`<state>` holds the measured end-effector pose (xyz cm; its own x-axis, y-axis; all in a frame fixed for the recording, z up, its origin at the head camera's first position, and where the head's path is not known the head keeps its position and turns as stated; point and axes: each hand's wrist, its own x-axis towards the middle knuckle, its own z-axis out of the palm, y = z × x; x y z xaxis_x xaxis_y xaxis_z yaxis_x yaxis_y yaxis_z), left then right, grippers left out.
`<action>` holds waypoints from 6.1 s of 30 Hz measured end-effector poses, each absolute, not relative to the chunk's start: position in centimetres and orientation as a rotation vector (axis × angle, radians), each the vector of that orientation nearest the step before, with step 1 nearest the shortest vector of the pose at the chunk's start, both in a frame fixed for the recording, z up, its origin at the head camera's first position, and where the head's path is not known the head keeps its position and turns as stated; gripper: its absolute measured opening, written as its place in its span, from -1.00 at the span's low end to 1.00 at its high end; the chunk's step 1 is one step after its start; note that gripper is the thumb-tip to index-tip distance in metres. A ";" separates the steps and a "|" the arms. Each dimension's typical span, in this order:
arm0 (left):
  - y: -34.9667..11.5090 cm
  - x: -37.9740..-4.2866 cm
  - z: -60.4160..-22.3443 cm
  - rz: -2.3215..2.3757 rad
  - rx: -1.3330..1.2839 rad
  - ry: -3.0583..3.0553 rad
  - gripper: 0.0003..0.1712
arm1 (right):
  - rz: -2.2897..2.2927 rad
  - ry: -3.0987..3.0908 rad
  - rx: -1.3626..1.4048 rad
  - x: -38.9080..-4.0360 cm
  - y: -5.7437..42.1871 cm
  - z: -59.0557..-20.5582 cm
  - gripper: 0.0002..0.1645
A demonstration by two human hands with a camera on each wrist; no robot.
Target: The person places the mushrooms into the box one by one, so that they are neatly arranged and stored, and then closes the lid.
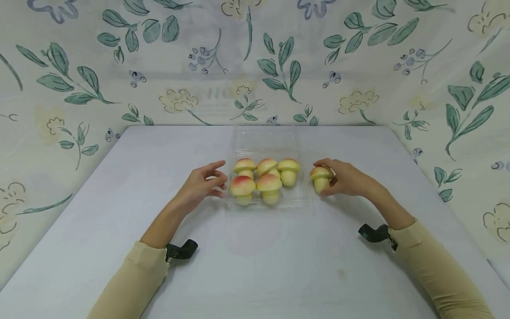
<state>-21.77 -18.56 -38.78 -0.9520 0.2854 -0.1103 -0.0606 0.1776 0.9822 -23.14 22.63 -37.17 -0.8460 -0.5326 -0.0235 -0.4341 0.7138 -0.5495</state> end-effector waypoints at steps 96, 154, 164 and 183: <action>-18.4 -21.7 -38.6 1.856 0.206 2.183 -0.26 | -0.944 2.663 -0.911 -21.1 16.7 -34.5 -0.30; -18.4 -21.9 -38.8 1.849 0.223 2.202 -0.27 | -1.059 2.727 -0.703 -27.4 19.2 -33.7 -0.39; -18.3 -21.8 -38.8 1.840 0.194 2.220 -0.29 | -1.166 2.709 -0.502 -31.2 19.8 -36.2 -0.39; -18.6 -21.7 -38.6 1.861 0.174 2.189 -0.29 | -1.310 2.511 -0.143 -34.3 19.1 -37.5 -0.42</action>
